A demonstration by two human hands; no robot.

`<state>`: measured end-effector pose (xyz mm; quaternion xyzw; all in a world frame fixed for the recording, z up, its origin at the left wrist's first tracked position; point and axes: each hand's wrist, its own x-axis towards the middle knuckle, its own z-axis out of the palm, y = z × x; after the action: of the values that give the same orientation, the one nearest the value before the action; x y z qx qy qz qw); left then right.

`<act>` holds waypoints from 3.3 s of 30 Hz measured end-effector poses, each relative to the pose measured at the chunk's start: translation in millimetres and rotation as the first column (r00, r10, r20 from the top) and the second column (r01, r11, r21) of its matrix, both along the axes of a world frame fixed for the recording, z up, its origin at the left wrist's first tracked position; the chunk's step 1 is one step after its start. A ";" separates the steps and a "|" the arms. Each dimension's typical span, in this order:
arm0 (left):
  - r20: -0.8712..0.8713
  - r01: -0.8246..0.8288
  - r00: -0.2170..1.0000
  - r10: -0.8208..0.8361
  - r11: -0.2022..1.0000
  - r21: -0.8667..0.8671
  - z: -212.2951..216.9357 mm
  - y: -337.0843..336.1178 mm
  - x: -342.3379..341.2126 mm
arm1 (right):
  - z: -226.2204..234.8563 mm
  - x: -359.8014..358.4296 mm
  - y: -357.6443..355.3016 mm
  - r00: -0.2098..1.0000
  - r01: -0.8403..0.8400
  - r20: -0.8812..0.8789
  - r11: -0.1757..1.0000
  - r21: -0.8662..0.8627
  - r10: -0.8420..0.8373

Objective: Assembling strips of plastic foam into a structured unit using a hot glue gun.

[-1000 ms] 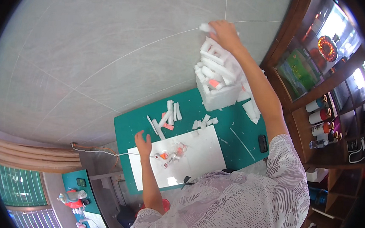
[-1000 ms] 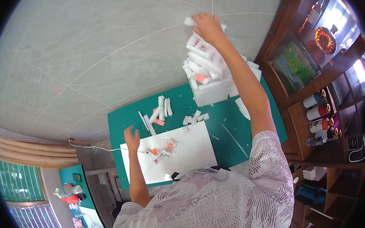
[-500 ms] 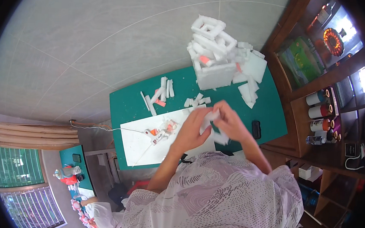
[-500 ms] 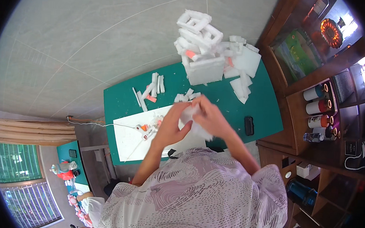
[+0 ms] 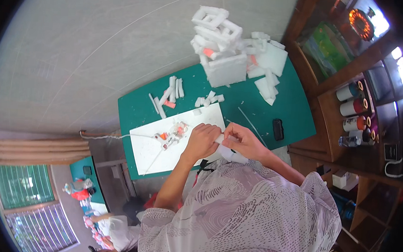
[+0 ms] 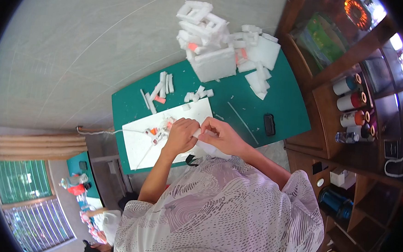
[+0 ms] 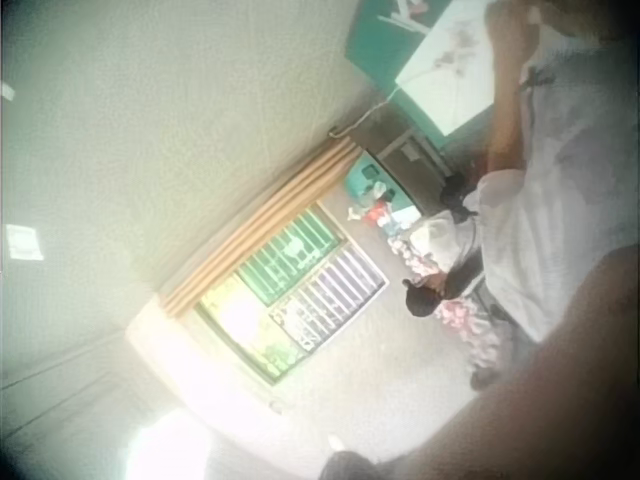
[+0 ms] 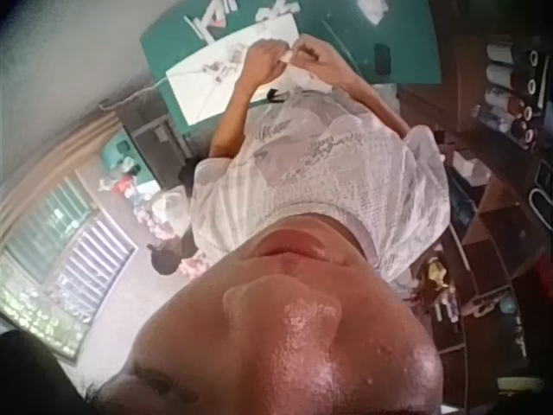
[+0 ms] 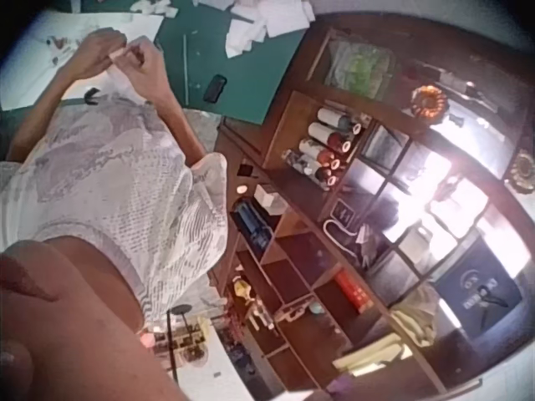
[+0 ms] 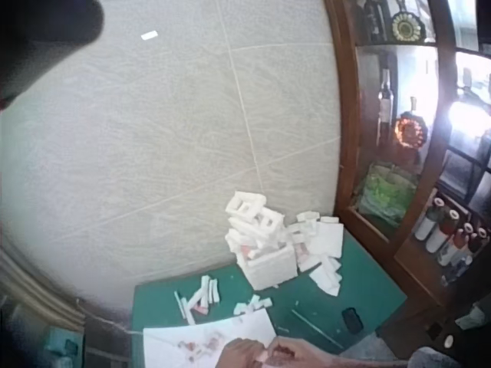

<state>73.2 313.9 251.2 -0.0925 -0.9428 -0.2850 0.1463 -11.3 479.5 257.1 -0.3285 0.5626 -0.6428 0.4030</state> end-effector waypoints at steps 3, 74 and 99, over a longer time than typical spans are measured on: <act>0.053 0.030 0.998 -0.033 0.998 0.051 -0.7 -0.8 3.1 | 0.2 -2.3 7.3 0.998 -0.049 0.034 0.998 0.049 0.048; 0.024 0.030 0.999 -0.026 0.981 -0.189 15.0 -113.0 65.4 | 37.3 34.8 -55.6 0.774 0.051 -0.595 0.916 0.399 0.216; 0.136 0.048 0.989 -0.053 0.998 0.042 -12.1 -1.3 64.3 | 10.1 -78.7 2.0 0.355 0.934 0.165 0.340 -0.111 -0.920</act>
<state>137.5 312.6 239.1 -0.0937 -0.9423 -0.3123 0.0756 -90.0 481.5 267.2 0.0358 0.5717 -0.8184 -0.0449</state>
